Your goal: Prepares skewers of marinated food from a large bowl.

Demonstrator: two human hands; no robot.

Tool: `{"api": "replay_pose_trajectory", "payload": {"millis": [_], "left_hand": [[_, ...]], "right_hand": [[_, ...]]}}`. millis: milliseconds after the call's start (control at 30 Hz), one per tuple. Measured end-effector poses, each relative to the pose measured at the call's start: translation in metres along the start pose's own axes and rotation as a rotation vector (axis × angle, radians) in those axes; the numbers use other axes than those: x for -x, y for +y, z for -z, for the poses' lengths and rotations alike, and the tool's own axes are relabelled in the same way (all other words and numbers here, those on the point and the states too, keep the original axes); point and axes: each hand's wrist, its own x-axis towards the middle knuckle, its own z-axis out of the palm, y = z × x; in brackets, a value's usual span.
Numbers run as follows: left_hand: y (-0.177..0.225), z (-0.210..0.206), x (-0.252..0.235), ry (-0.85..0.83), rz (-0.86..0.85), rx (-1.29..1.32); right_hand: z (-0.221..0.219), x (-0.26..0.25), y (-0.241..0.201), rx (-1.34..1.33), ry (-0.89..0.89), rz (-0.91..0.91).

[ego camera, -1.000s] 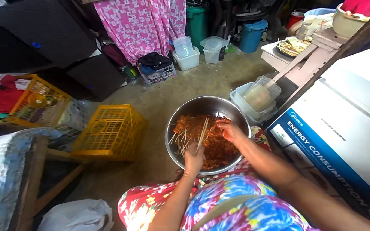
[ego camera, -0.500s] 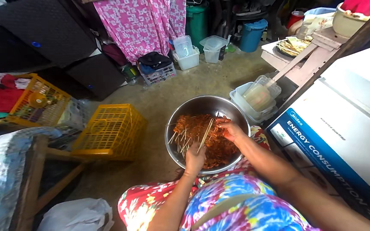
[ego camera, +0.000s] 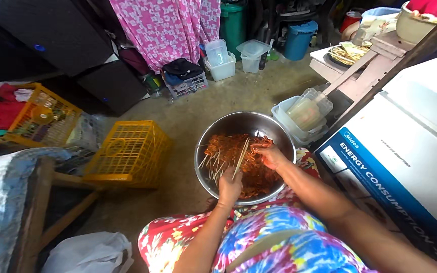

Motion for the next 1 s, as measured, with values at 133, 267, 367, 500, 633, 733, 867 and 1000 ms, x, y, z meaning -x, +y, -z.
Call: {"api": "replay_pose_trajectory", "payload": {"millis": [133, 267, 367, 500, 633, 733, 867, 1000], "left_hand": [[-0.001, 0.000, 0.000, 0.011, -0.012, 0.006], [-0.002, -0.001, 0.000, 0.015, -0.023, 0.008], [-0.002, -0.001, 0.000, 0.017, -0.029, 0.005], [-0.002, -0.001, 0.000, 0.021, -0.036, 0.008], [0.000, -0.002, 0.001, 0.023, -0.021, 0.013], [0.001, -0.002, 0.001, 0.027, -0.013, 0.018], [0.001, -0.002, 0.001, 0.107, -0.028, 0.072], [-0.001, 0.000, 0.001, 0.115, -0.013, 0.089]], "right_hand": [[-0.001, 0.001, 0.002, -0.060, 0.002, 0.007], [-0.004, 0.003, 0.003, -0.016, 0.026, 0.012], [-0.007, 0.005, 0.003, -0.028, 0.028, -0.014], [-0.007, 0.007, 0.002, -0.102, 0.000, -0.108], [-0.011, 0.012, 0.000, -0.029, -0.038, -0.114], [-0.013, 0.014, 0.002, 0.012, -0.085, -0.130], [-0.006, 0.011, 0.002, 0.100, -0.159, -0.111], [0.002, 0.002, -0.001, 0.009, -0.026, -0.047]]}}
